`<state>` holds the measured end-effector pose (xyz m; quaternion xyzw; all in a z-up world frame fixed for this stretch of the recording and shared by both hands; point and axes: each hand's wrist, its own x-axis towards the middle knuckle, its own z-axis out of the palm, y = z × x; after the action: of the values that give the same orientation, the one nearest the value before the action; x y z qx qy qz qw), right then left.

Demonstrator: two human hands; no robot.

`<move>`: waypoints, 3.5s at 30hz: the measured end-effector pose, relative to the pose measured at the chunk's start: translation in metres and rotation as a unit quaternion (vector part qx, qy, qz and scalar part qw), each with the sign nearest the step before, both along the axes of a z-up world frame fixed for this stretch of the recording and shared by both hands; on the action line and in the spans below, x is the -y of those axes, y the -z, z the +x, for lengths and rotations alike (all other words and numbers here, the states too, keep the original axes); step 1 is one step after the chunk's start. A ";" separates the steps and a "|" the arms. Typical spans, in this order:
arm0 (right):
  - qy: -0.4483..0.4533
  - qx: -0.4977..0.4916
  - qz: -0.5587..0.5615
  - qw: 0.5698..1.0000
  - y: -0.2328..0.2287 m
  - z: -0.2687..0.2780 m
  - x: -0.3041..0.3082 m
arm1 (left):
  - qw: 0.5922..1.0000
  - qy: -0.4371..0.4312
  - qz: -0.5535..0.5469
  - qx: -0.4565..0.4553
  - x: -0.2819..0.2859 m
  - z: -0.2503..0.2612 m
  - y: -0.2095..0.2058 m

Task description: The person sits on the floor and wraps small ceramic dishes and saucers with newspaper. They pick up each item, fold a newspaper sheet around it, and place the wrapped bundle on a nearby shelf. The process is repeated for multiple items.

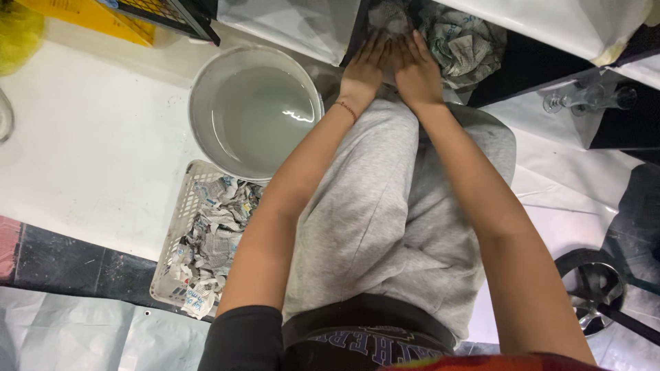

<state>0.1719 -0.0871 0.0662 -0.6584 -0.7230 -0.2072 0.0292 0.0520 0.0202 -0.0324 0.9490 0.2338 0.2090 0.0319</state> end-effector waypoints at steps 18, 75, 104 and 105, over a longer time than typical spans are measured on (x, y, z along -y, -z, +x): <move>-0.034 -0.370 -0.002 0.928 -0.196 -0.133 0.094 | 0.888 0.105 -0.321 0.313 0.111 -0.144 -0.246; 0.065 -0.773 -0.425 0.467 -0.074 -0.396 0.076 | 0.493 -0.231 -0.651 0.528 0.220 -0.543 -0.122; -0.118 -0.241 -0.506 0.820 -0.040 -0.430 0.084 | 0.676 -0.618 -0.388 0.104 0.181 -0.519 0.075; -0.119 -0.262 -0.486 0.825 -0.042 -0.435 0.082 | 0.688 -0.620 -0.369 0.072 0.180 -0.515 0.082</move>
<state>-0.2631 -0.1688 0.1084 -0.5255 -0.7681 0.3566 -0.0819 -0.4630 -0.1603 -0.1145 0.4815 0.8244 0.1453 0.2597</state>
